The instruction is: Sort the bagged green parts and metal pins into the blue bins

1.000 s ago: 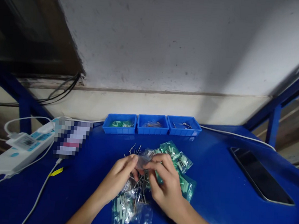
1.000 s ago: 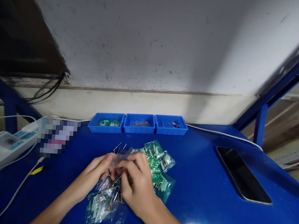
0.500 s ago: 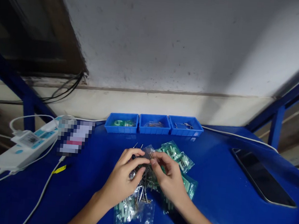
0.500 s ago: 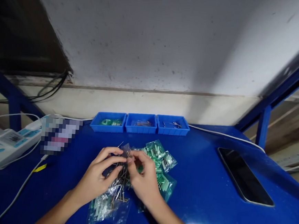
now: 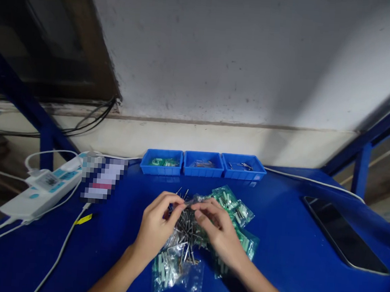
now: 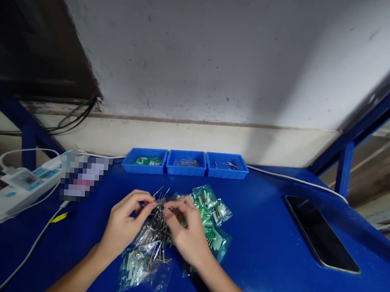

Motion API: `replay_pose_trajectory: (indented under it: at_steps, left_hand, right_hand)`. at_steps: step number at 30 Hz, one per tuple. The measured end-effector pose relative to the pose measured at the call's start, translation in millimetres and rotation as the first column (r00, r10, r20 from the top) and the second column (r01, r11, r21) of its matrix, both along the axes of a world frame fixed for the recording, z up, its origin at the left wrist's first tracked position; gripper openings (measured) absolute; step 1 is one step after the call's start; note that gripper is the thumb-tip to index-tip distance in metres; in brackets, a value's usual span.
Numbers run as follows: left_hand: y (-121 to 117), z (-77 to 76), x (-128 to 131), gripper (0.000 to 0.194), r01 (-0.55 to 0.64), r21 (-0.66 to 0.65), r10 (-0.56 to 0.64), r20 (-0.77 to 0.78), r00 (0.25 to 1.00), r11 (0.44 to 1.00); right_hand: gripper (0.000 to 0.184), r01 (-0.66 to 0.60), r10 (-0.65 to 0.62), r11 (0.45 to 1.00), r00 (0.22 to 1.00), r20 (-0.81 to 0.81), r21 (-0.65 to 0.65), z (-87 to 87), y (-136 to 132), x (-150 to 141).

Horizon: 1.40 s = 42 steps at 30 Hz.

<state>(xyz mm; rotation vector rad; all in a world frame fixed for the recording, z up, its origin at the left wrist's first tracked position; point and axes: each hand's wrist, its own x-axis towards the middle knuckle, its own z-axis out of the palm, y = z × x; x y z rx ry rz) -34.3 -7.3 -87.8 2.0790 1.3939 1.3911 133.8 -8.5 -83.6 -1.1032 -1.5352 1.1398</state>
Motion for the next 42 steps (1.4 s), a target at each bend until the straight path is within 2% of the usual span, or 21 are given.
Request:
replay_pose_trajectory:
  at_steps: [2,5,8,10,11,12,14,17,18,19,20,22,23,24,25,27,28,29,32,36,42]
  left_hand:
    - [-2.9,0.7,1.1,0.01,0.063,0.114,-0.054,-0.086,0.995,0.991]
    - [-7.6,2.1,3.9,0.019,0.192,0.159,-0.151,-0.236,0.96,0.968]
    - [-6.6,3.2,4.0,0.026,0.253,0.117,-0.204,-0.325,0.924,0.96]
    - [-0.3,2.3,-1.1,0.024,0.196,0.096,-0.156,-0.316,0.936,0.976]
    - [4.5,0.9,-5.8,0.021,0.132,0.081,-0.103,-0.294,0.95,0.988]
    - [10.1,-1.3,-12.0,0.019,0.055,0.054,-0.039,-0.272,0.962,0.997]
    - [22.3,-8.1,-27.9,0.015,-0.095,-0.042,0.08,-0.269,0.96,0.995]
    - [37.2,-21.1,-53.0,0.017,-0.204,-0.214,0.106,-0.394,0.913,0.955]
    - [40.2,-24.7,-59.5,0.02,-0.195,-0.259,0.071,-0.422,0.904,0.946]
    - [42.2,-27.6,-64.5,0.023,-0.167,-0.296,0.025,-0.43,0.903,0.94]
    - [43.2,-29.5,-67.9,0.026,-0.123,-0.323,-0.026,-0.422,0.906,0.939]
    - [43.0,-30.6,-70.5,0.027,-0.035,-0.351,-0.114,-0.396,0.911,0.936]
    - [42.2,-30.1,-70.4,0.025,-0.008,-0.358,-0.142,-0.39,0.91,0.934]
    - [41.3,-29.1,-69.9,0.022,0.006,-0.36,-0.157,-0.391,0.907,0.933]
    - [40.5,-27.9,-69.4,0.019,0.011,-0.361,-0.164,-0.395,0.904,0.932]
    - [39.6,-25.4,-69.4,0.015,0.016,-0.366,-0.172,-0.398,0.901,0.931]
    - [39.7,-24.1,-70.1,0.015,0.024,-0.366,-0.178,-0.394,0.902,0.93]
    - [39.9,-22.7,-71.0,0.015,0.031,-0.363,-0.181,-0.386,0.905,0.931]
    - [40.1,-16.9,-72.6,0.015,0.009,-0.316,-0.124,-0.347,0.93,0.949]
    - [33.5,-5.1,-60.2,0.017,-0.048,-0.251,-0.026,-0.284,0.958,0.967]
    - [17.3,3.2,-25.6,0.023,0.094,-0.228,-0.141,-0.202,0.969,0.969]
  right_hand:
    - [0.032,-0.117,0.08,0.974,0.979,-0.19,-0.194,3.4,0.0,-2.0]
    - [0.03,-0.168,0.059,0.946,0.93,-0.362,-0.277,3.1,0.7,-5.8]
    - [0.022,0.015,-0.093,0.973,0.94,-0.328,-0.232,4.2,9.4,-1.7]
    - [0.02,0.199,-0.218,0.975,0.937,-0.273,-0.095,13.2,19.1,8.7]
    - [0.019,0.304,-0.291,0.953,0.921,-0.259,0.01,21.3,23.8,15.4]
    - [0.018,0.413,-0.368,0.902,0.888,-0.277,0.128,31.5,27.7,22.5]
    - [0.015,0.621,-0.492,0.699,0.777,-0.392,0.353,56.5,32.0,35.2]
    - [0.013,0.781,-0.558,0.25,0.599,-0.574,0.573,93.0,33.1,47.1]
    - [0.012,0.784,-0.561,0.137,0.565,-0.605,0.605,101.3,34.4,49.3]
    - [0.013,0.775,-0.569,0.057,0.543,-0.617,0.63,106.5,37.5,50.9]
    - [0.015,0.755,-0.586,0.017,0.539,-0.605,0.655,108.1,42.7,52.2]
    - [0.022,0.676,-0.661,0.044,0.572,-0.486,0.735,99.9,60.3,54.3]
    - [0.025,0.607,-0.71,0.118,0.605,-0.361,0.786,90.7,71.7,55.1]
    - [0.024,0.508,-0.75,0.226,0.636,-0.185,0.831,78.9,83.7,55.6]
    - [0.025,0.381,-0.763,0.37,0.645,0.044,0.848,65.3,95.1,55.7]
    - [0.037,0.159,-0.645,0.677,0.599,0.475,0.719,36.2,111.2,54.3]
    - [0.05,0.095,-0.554,0.779,0.568,0.609,0.62,22.6,114.0,52.6]
    - [0.057,0.082,-0.499,0.83,0.552,0.668,0.552,10.8,112.7,50.6]
    - [0.05,0.048,-0.425,0.864,0.605,0.673,0.502,-8.8,89.3,43.5]
    - [0.036,-0.118,-0.303,0.828,0.728,0.615,0.548,-2.4,47.9,30.7]
    - [0.022,-0.362,-0.086,0.758,0.769,0.634,0.542,-0.3,25.0,4.1]
